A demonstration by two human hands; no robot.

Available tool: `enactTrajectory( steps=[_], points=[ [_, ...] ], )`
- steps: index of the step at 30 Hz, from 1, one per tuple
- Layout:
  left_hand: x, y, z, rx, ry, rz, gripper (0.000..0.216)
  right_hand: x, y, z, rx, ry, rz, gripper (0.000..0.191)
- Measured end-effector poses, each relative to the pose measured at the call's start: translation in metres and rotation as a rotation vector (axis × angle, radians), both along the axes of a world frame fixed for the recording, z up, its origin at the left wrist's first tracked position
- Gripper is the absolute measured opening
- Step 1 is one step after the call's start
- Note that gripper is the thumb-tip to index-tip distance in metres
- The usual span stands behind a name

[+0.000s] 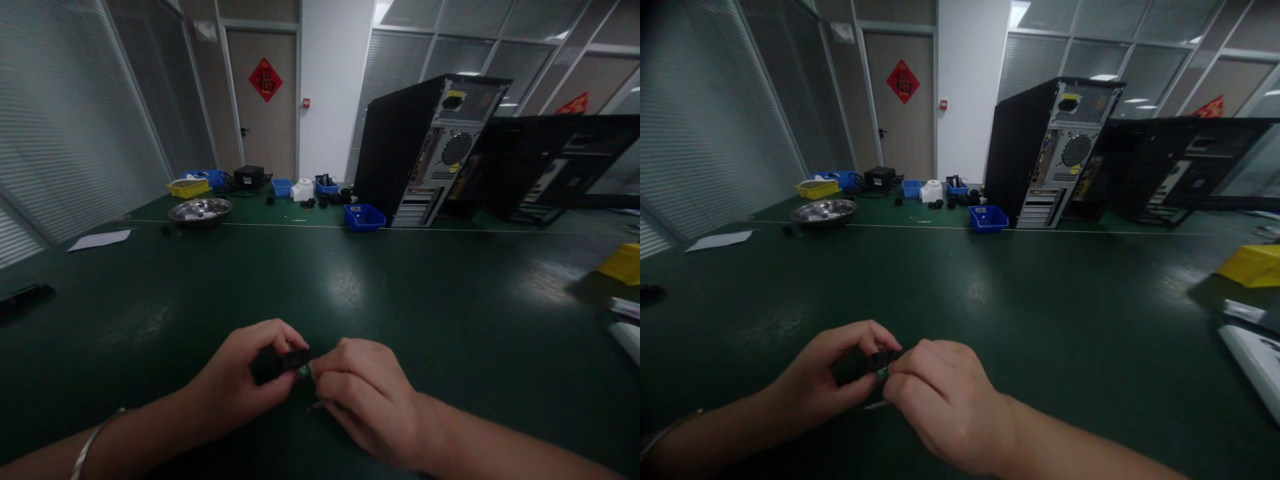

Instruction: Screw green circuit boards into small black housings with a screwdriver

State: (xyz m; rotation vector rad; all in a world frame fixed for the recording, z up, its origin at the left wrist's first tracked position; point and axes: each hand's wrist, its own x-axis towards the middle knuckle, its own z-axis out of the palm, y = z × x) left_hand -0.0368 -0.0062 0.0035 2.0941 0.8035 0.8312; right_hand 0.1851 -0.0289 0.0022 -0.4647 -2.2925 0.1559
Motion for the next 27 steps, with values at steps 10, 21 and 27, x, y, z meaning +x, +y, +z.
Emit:
enactTrajectory(
  steps=[10,21,27],
  points=[
    [0.0040,-0.0052,-0.0042,0.094,-0.039,-0.091,0.023,-0.0076,0.0004,-0.0010,0.171,-0.078,-0.042,0.024],
    [0.0019,-0.0010,-0.0052,-0.314,-0.236,-0.035,0.025,-0.0056,-0.0007,-0.0019,-0.036,-0.056,-0.023,0.019],
    [0.0043,0.0009,0.0014,-0.523,-0.304,-0.031,0.017,-0.0041,-0.0010,-0.0021,-0.081,0.011,-0.003,0.025]
  ],
)
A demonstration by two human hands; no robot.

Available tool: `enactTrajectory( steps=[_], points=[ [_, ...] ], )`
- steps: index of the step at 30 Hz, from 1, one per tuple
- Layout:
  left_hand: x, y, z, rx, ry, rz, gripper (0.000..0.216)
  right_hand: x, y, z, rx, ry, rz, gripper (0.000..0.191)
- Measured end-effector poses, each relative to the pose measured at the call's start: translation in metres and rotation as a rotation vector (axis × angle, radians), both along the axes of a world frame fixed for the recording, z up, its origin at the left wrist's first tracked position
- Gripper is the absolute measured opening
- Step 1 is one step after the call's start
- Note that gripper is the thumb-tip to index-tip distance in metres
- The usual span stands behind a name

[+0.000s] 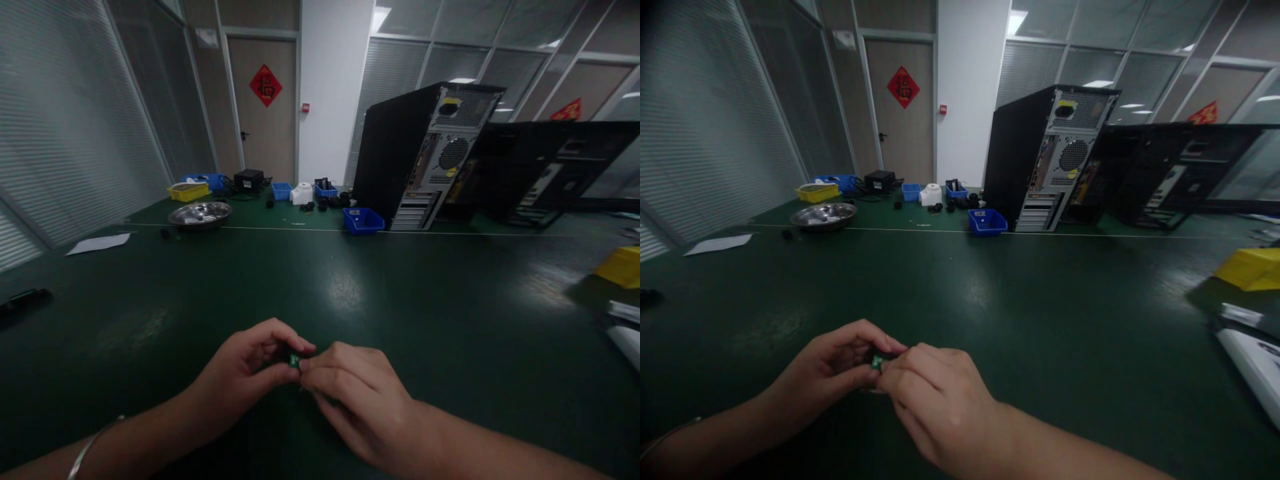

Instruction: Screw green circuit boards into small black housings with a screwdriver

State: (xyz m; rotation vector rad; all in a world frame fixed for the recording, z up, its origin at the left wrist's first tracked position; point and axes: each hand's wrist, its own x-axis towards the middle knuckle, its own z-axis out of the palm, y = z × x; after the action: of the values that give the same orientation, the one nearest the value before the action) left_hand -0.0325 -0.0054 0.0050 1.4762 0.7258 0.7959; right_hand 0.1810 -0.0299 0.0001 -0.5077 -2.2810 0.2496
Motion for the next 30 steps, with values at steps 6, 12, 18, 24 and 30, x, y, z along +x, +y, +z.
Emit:
enactTrajectory(
  steps=[6,12,18,24,30],
  points=[
    [-0.004,-0.003,0.002,-0.153,0.015,-0.112,0.014,-0.001,0.006,-0.001,-0.270,0.084,0.008,0.031],
    [-0.002,-0.001,0.000,-0.189,0.024,-0.192,0.019,0.000,0.009,-0.002,-0.436,0.051,0.050,0.028],
    [-0.002,0.003,-0.003,-0.204,-0.003,-0.185,0.018,0.001,0.010,-0.003,-0.394,0.085,0.029,0.027],
    [-0.002,0.003,-0.003,-0.267,-0.044,-0.200,0.023,0.002,0.009,-0.002,-0.387,0.051,0.014,0.028],
    [0.000,0.003,0.000,-0.237,-0.038,-0.153,0.020,-0.001,0.007,-0.003,-0.431,0.045,-0.019,0.033]
  ],
)
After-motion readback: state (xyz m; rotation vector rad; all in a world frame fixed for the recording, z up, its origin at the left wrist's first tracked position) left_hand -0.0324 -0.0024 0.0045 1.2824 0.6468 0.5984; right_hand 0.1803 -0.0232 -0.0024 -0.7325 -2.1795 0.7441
